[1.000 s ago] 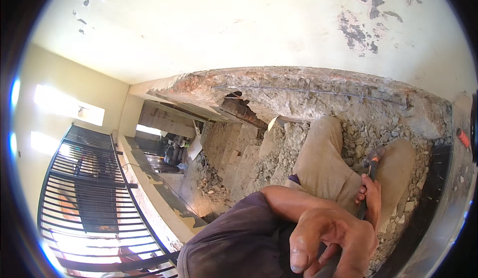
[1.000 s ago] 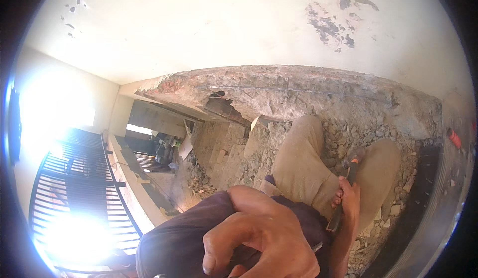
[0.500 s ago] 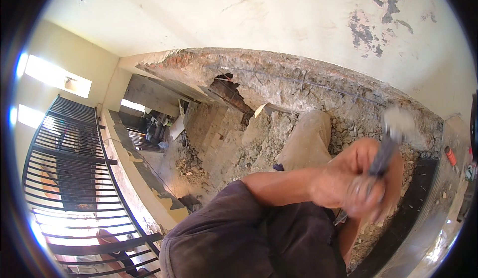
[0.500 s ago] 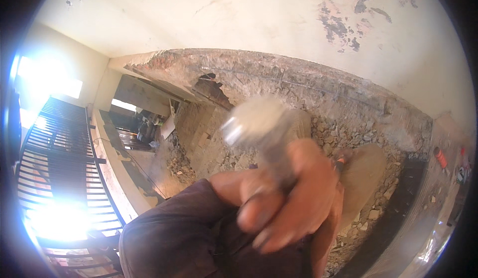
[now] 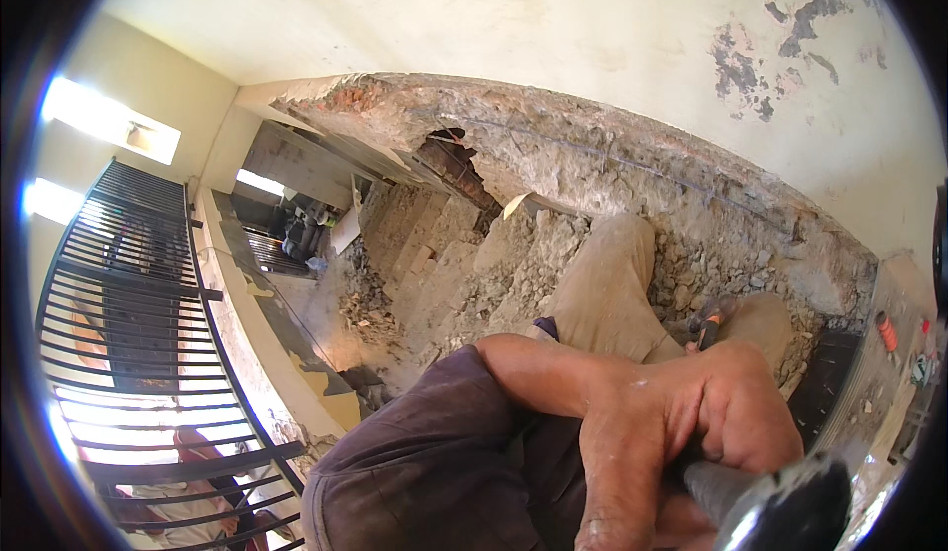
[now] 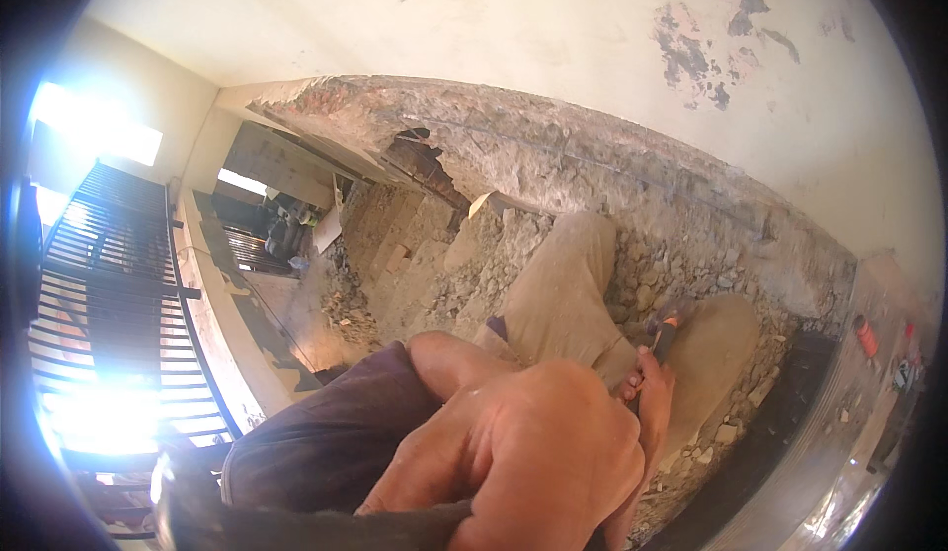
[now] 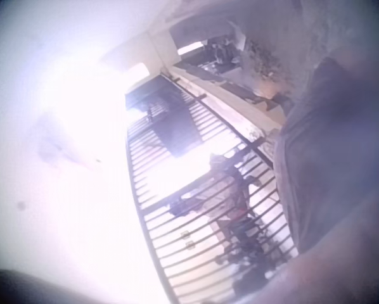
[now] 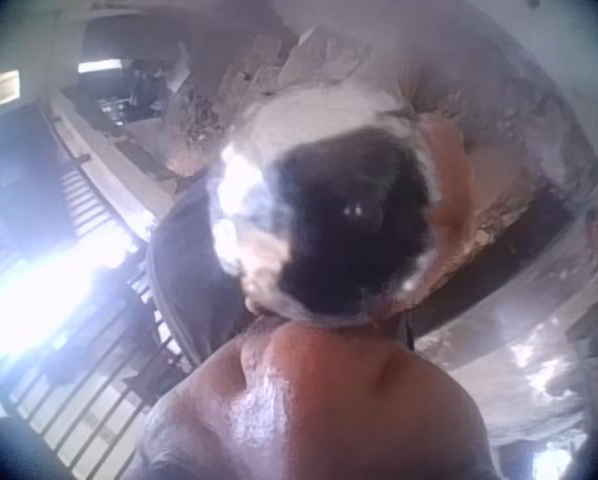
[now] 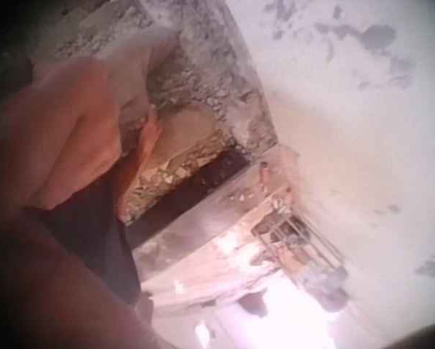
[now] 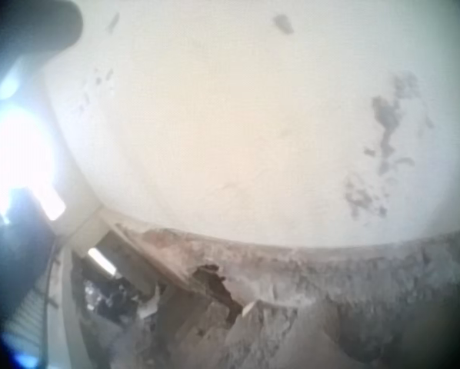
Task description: The person uses a hammer and a chisel to break and remove concrete from the edges of a staircase.
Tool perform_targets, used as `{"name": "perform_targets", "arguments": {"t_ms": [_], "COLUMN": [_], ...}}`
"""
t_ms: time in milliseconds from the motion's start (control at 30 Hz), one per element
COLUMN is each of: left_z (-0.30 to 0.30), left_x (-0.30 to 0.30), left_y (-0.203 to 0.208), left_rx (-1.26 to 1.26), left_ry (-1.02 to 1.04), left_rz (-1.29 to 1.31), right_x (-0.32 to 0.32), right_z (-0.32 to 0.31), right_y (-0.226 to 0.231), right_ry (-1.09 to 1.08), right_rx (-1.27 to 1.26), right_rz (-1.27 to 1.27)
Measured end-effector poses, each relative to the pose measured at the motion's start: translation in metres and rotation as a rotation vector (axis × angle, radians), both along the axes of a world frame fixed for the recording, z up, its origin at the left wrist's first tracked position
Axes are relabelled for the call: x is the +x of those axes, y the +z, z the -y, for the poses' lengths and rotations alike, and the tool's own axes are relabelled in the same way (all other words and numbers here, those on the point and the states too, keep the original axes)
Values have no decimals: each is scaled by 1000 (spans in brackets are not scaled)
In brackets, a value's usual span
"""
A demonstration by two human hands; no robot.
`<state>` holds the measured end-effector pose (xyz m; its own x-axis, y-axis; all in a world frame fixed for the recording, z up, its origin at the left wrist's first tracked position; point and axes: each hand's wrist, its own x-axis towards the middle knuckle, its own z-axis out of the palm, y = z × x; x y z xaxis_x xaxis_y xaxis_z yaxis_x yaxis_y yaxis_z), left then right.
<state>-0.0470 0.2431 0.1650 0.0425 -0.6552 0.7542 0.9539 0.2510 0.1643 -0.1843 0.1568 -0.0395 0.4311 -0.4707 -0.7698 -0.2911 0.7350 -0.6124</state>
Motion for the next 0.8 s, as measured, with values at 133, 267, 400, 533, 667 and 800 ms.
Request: {"name": "perform_targets", "arguments": {"t_ms": [133,267,400,533,667,800], "left_z": [3,4,8,8,18,24], "left_x": [-3,-4,-4,-3,4,14], "left_y": [-4,-6,-8,-9,-13,-21], "left_rx": [0,6,33,127,325,497], "left_ry": [-15,-16,-13,30,101,110], "left_rz": [36,54,56,53,57,222], "right_x": [-2,-9,-16,-13,-13,-11], "right_z": [5,12,16,16,16,13], "right_y": [-14,-38,-59,-54,-45,-44], "right_ry": [8,-11,-22,-11,-7,11], "right_rx": [49,103,117,125,117,118], "right_rz": [-43,24,11,16,27,37]}}
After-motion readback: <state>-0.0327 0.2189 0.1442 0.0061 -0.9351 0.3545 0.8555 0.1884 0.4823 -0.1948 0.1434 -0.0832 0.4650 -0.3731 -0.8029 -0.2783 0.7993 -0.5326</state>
